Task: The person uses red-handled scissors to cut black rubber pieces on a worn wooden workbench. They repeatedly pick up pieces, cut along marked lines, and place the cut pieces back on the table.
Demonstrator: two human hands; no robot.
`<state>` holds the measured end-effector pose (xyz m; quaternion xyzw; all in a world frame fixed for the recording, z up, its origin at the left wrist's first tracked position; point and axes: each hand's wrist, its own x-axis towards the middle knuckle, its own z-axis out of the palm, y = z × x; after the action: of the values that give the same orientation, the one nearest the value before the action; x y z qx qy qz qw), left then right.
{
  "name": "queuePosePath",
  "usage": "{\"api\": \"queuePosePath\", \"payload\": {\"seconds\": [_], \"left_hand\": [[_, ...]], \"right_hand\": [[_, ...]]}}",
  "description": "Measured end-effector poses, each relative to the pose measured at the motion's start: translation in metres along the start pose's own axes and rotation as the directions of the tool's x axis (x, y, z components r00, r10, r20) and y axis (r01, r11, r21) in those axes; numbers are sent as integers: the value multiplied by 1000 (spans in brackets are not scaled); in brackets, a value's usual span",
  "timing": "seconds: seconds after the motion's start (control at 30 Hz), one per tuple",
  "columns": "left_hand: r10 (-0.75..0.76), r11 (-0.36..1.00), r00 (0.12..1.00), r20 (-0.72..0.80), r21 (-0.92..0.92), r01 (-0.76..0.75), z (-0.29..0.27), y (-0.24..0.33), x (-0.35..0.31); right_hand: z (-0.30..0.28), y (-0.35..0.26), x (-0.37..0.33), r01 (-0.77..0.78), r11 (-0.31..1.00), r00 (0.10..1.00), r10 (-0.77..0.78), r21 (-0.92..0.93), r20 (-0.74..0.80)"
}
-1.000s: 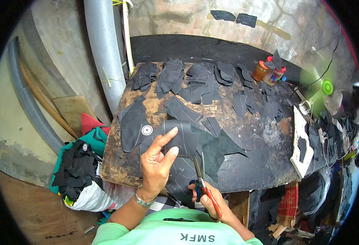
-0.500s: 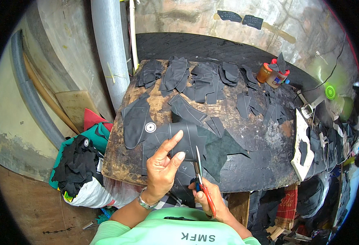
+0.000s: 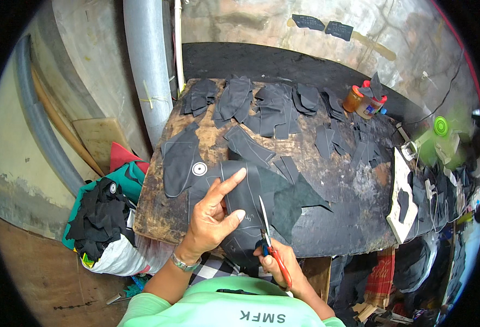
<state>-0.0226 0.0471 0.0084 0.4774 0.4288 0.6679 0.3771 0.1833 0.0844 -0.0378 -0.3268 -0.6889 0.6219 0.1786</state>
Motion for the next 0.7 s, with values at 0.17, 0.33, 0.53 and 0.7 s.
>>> {"api": "queuePosePath", "payload": {"seconds": [0.17, 0.33, 0.53, 0.7], "left_hand": [[-47, 997, 992, 115, -55, 54, -4, 3, -2], [-26, 999, 991, 131, -29, 30, -7, 0, -3], [8, 999, 994, 106, 45, -13, -12, -3, 2], [-19, 999, 996, 82, -46, 22, -6, -4, 1]], "right_hand": [[-6, -10, 4, 81, 993, 996, -79, -84, 31], [-5, -12, -2, 60, 998, 998, -59, -36, 25], [-1, -8, -8, 8, 1000, 1000, -8, 18, 8], [-3, -8, -5, 24, 997, 999, -26, 79, 29]]}}
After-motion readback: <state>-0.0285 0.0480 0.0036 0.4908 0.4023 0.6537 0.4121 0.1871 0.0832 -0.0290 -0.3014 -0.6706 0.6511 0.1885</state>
